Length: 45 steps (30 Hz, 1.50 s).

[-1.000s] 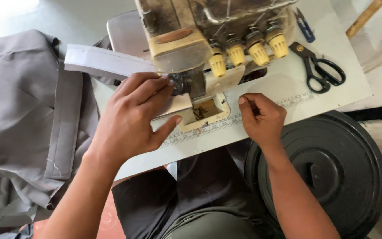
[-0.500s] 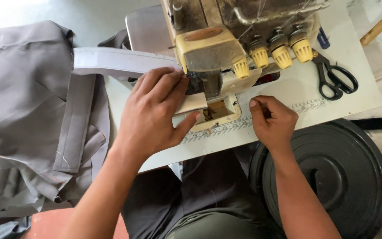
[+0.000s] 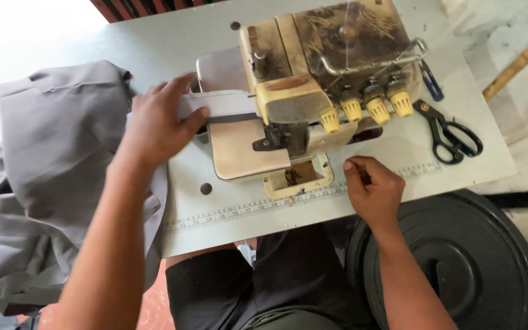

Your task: Overlocking the edges of grey fabric pieces using an industrial overlock sewing machine.

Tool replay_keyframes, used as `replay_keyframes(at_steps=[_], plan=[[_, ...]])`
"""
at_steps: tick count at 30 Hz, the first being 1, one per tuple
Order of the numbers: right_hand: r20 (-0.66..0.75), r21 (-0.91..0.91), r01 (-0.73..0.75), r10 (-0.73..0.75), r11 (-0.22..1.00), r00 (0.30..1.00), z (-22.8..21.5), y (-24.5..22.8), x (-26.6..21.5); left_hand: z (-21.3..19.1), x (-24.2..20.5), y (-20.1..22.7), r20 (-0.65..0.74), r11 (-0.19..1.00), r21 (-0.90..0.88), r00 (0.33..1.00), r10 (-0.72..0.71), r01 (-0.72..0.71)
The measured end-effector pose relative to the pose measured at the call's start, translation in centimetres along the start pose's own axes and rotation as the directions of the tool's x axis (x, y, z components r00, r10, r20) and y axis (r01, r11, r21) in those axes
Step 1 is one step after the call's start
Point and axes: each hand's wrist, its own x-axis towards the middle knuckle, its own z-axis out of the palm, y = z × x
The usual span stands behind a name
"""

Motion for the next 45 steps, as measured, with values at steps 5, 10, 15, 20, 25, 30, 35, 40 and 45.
replay_keyframes(at_steps=[5,10,15,20,25,30,35,40,45], plan=[[-0.046,0.023,0.009,-0.008,1.0,0.999,-0.3,-1.3,1.0,-0.9,-1.6,-1.9,-0.326,0.96,-0.047,0.913,0.247,-0.277],[-0.028,-0.024,0.056,-0.057,0.998,0.998,-0.5,-2.4,1.4,-1.4,-4.5,0.1,-0.508,0.803,0.455,0.627,0.59,-0.386],[-0.031,-0.011,0.049,-0.05,0.999,0.998,-0.2,-0.9,0.7,-1.0,-5.2,-0.9,-0.506,0.804,0.497,0.643,0.574,-0.327],[-0.01,0.0,0.044,-0.044,0.999,0.999,-0.3,-0.8,0.6,-1.4,-8.7,-2.7,-0.489,0.852,0.52,0.8,0.348,-0.052],[0.0,-0.021,0.046,-0.046,0.999,0.999,-0.1,-0.3,0.3,0.5,-14.5,-5.2,-0.33,0.739,0.55,0.914,-0.236,0.39],[0.051,-0.092,0.051,-0.046,0.994,0.998,-0.2,0.2,-0.5,1.1,-15.8,-7.3,-0.224,0.727,0.531,0.899,-0.376,0.436],[0.039,-0.105,0.075,-0.071,0.992,0.997,-0.4,-0.3,-0.6,-4.5,-14.4,-4.4,-0.009,0.738,0.158,0.749,-0.663,0.655],[0.029,-0.093,0.04,-0.037,0.995,0.999,-2.0,-2.5,-1.1,-13.8,-15.6,-1.5,0.319,0.637,0.302,0.555,-0.768,0.709],[0.156,0.014,-0.11,0.106,0.994,0.982,-2.3,-10.3,-2.2,-19.2,-20.2,-4.2,0.34,0.605,0.414,0.501,-0.796,0.68]])
